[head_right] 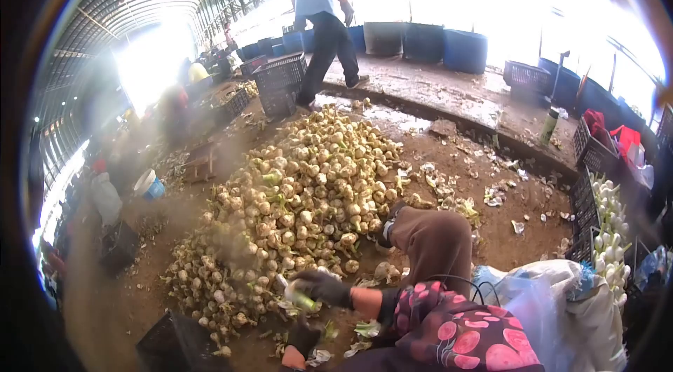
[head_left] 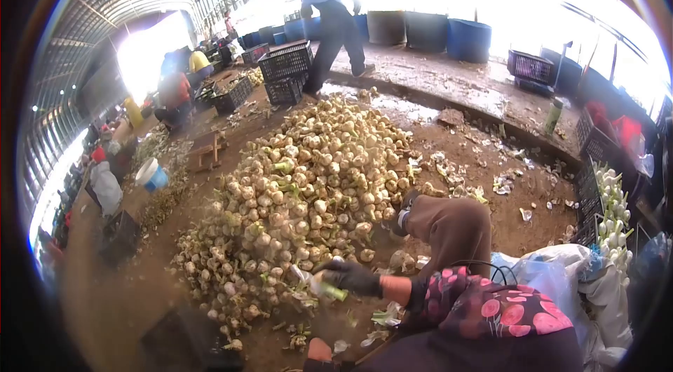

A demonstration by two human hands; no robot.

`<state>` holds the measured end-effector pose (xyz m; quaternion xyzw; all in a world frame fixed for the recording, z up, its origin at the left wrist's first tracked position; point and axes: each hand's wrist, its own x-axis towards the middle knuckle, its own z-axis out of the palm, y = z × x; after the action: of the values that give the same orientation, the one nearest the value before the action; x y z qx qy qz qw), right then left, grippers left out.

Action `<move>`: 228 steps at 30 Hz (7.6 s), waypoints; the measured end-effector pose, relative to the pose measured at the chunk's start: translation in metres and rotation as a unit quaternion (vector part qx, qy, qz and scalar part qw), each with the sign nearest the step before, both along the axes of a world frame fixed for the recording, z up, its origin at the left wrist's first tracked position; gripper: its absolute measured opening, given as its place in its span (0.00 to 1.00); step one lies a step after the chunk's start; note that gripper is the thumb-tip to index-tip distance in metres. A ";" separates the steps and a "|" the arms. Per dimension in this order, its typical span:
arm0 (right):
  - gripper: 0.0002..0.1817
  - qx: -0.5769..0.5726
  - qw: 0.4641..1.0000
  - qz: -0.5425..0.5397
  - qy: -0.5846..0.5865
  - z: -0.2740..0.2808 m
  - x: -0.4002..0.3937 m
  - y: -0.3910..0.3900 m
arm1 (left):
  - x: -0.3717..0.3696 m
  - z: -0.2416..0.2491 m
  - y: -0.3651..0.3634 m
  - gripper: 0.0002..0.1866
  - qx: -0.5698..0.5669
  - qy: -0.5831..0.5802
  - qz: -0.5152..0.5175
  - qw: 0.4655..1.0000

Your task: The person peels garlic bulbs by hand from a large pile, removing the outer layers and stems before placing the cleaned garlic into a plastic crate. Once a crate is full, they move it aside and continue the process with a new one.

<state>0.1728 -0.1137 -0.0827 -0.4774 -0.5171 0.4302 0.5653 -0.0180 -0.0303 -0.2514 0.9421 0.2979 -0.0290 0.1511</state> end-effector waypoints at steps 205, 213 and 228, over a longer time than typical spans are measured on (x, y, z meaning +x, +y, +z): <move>0.19 -0.150 0.956 0.097 0.233 -0.019 -0.011 0.008 | -0.014 0.150 -0.025 0.27 -0.620 -0.431 0.260 0.602; 0.12 -0.162 0.972 0.031 -0.167 0.015 -0.028 0.007 | 0.005 0.139 -0.048 0.41 -0.413 -0.428 0.283 0.753; 0.14 -0.297 0.868 -0.100 -0.385 -0.045 0.010 0.014 | 0.007 0.151 -0.058 0.37 -0.446 -0.485 0.190 0.728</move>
<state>0.1828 -0.0995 -0.1276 -0.7998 -0.4912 0.2863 0.1927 -0.0108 -0.0885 -0.1000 0.5757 0.3093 0.3321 0.6801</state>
